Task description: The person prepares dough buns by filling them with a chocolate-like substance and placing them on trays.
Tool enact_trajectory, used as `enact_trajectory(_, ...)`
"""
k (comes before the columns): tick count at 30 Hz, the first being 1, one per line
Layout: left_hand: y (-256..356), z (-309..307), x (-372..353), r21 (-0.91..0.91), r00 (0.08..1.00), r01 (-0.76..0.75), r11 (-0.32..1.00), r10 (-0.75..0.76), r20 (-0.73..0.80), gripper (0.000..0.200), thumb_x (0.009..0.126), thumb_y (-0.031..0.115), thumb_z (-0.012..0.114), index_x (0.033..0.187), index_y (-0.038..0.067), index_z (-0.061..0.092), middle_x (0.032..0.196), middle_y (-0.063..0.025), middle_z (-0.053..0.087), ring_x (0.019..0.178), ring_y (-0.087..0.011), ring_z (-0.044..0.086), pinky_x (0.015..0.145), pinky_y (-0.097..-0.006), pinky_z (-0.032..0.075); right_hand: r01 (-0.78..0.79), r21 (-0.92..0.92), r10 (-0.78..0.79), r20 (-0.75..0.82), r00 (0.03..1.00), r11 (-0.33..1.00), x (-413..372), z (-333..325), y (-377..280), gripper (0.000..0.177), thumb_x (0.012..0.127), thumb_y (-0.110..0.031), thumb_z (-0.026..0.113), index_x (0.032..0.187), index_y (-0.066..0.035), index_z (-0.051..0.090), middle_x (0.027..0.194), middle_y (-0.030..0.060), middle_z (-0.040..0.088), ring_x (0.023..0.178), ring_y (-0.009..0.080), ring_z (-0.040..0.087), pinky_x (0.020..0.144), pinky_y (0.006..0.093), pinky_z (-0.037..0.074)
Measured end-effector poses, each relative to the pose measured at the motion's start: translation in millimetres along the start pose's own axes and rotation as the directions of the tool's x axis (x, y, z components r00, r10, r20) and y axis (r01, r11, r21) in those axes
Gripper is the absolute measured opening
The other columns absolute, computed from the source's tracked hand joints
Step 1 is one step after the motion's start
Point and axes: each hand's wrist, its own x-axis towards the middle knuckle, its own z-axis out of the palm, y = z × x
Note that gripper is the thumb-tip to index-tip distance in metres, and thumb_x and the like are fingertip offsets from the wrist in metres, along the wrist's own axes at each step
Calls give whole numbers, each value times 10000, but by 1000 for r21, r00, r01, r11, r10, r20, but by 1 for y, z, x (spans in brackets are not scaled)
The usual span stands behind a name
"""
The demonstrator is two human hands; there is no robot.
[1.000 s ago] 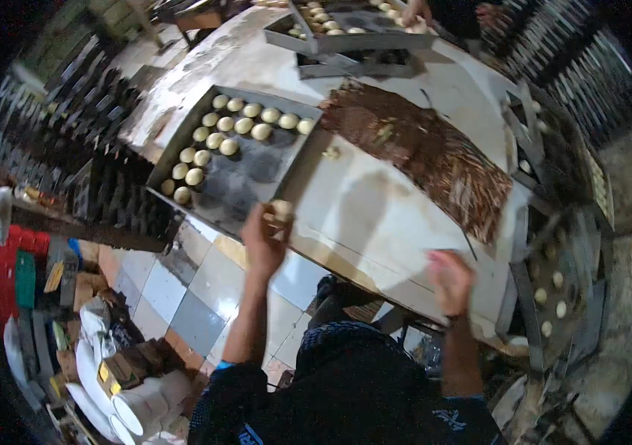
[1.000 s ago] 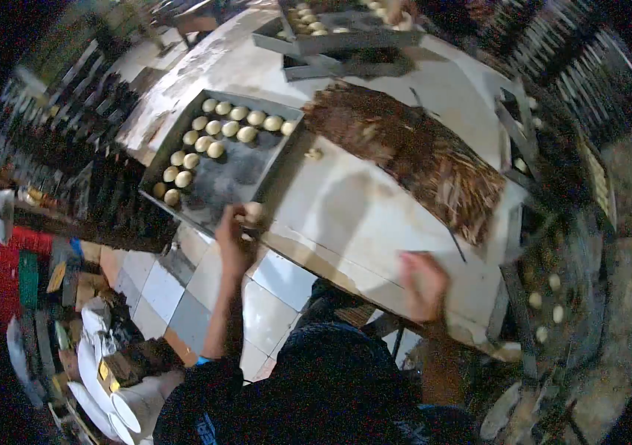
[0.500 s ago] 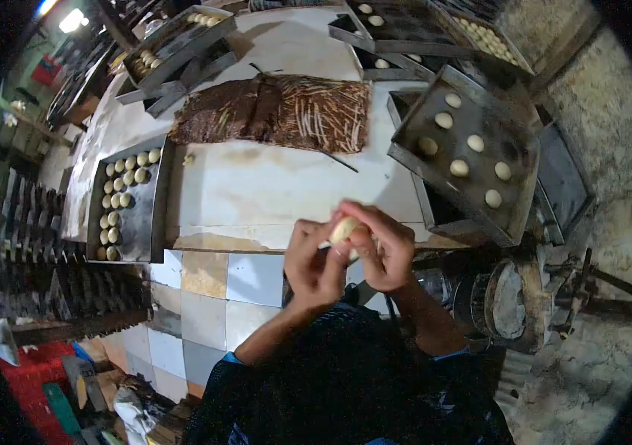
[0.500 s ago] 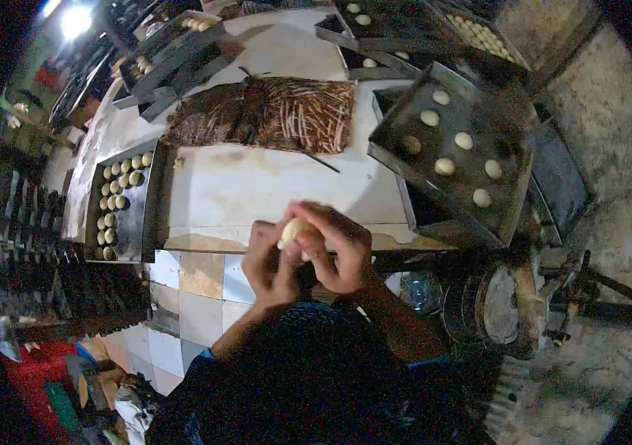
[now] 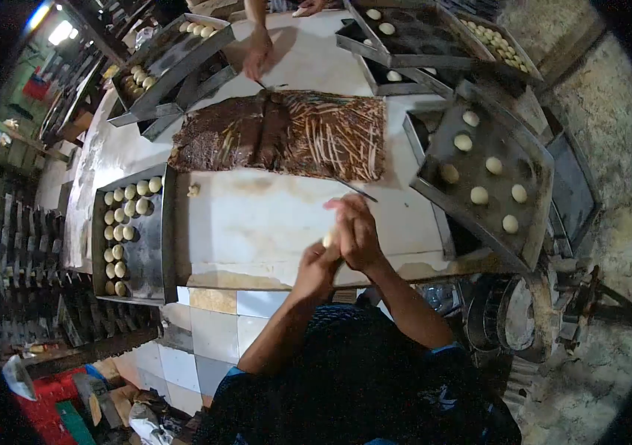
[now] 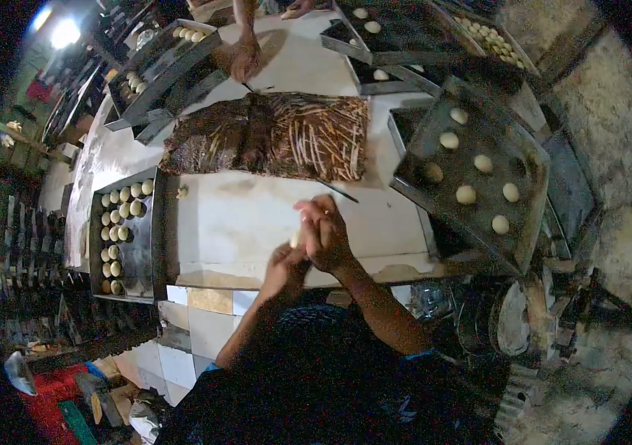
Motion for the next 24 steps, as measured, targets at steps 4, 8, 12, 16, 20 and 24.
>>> enact_trajectory(4, 34, -41, 9, -420, 1000, 18, 907, -9, 23, 403, 945, 265, 575, 1171, -67, 545, 1153, -158, 602, 1071, -230, 587, 941, -333, 478, -345, 131, 330, 120, 936, 929, 17, 32, 60, 195, 882, -139, 521, 1005, -20, 614, 924, 183, 608, 881, 340, 597, 756, 408, 478)
enact_trajectory(8, 75, -89, 11, -373, 997, -68, 925, 73, 1, 441, 968, 239, 536, 1278, -70, 484, 1295, -176, 548, 1185, -250, 542, 1003, -357, 444, -68, -737, 264, 153, 952, 673, 28, 28, 139, 245, 813, 15, 508, 1052, 38, 554, 1104, 244, 560, 1023, 415, 533, 859, 491, 428)
enact_trajectory(12, 96, -134, 34, -440, 974, -196, 876, 227, 17, 448, 974, 190, 504, 1362, -21, 431, 1312, -139, 545, 1184, -213, 534, 986, -306, 434, 201, -794, 18, 257, 966, 574, 34, 28, 147, 334, 829, -8, 509, 1158, 45, 543, 1083, 262, 563, 990, 425, 553, 819, 489, 464)
enact_trajectory(16, 118, -165, 54, -344, 967, -254, 904, 244, -74, 464, 969, 177, 506, 1385, -7, 414, 1311, -140, 545, 1191, -211, 525, 996, -317, 419, 156, -740, 246, 403, 882, 654, 66, 39, 106, 348, 857, -24, 495, 1195, 23, 565, 954, 240, 618, 868, 411, 613, 749, 484, 505)
enact_trajectory(20, 118, -177, 68, -335, 951, -295, 895, 242, -193, 454, 974, 157, 484, 1395, 2, 413, 1323, -146, 538, 1205, -215, 515, 1028, -355, 395, 32, -523, 226, 421, 879, 852, 122, 78, 95, 396, 863, -5, 455, 1246, -3, 556, 1137, 292, 573, 987, 450, 598, 886, 495, 484)
enact_trajectory(24, 118, -178, 74, -362, 941, -324, 874, 260, -215, 444, 978, 146, 472, 1382, -31, 415, 1332, -169, 525, 1232, -234, 500, 1048, -375, 383, 234, -626, 130, 480, 868, 744, 147, 109, 128, 397, 864, -25, 466, 1253, -18, 546, 1142, 257, 590, 912, 429, 628, 825, 483, 511)
